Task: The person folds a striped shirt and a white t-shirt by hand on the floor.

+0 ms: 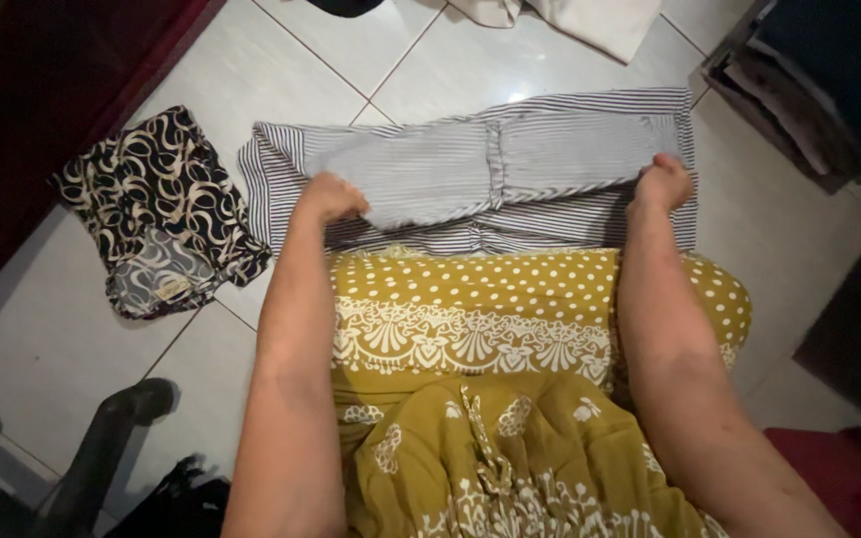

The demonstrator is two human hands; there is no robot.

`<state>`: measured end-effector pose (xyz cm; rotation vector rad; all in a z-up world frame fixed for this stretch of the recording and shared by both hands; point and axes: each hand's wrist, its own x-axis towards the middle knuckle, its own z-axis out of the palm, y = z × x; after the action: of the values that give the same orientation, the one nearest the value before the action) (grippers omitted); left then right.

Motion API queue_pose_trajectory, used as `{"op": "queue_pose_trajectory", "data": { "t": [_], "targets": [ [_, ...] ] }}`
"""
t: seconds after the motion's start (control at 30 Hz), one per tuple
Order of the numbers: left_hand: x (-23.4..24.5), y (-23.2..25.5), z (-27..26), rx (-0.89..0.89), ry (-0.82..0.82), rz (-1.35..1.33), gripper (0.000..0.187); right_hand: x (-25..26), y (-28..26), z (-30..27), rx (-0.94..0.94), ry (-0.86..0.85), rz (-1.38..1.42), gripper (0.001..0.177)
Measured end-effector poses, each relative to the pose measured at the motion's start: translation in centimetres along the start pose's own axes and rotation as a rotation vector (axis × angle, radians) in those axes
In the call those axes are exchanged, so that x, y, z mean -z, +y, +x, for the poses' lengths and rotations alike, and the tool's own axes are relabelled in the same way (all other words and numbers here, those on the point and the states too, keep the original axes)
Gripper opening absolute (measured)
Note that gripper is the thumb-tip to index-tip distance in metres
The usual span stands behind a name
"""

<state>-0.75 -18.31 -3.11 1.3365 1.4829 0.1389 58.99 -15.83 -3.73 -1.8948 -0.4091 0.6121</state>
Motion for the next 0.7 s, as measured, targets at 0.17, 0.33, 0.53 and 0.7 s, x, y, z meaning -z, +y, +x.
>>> {"op": "queue_pose_trajectory", "data": {
  "t": [0.17,0.33,0.53,0.7],
  "targets": [
    [-1.0,-1.4,1.4,0.185,-0.136,0.365,0.038,0.5,-0.4,-1.6,-0.221,0.109,-0.232,0.032],
    [1.3,3.9,-1.9,0.375,-0.019,0.509,0.066,-0.1,-5.1,-5.6,-0.186,0.038,-0.797,0.059],
    [2.6,6.0,-1.8,0.482,0.463,0.126,0.076,-1.4,-5.1,-7.7,0.159,-0.276,-1.009,0.100],
    [4.3,-0.7,3.0,0.323,0.750,-0.070,0.047,-2.9,-3.6,-7.1,0.177,-0.501,-1.148,0.133]
  ]
}}
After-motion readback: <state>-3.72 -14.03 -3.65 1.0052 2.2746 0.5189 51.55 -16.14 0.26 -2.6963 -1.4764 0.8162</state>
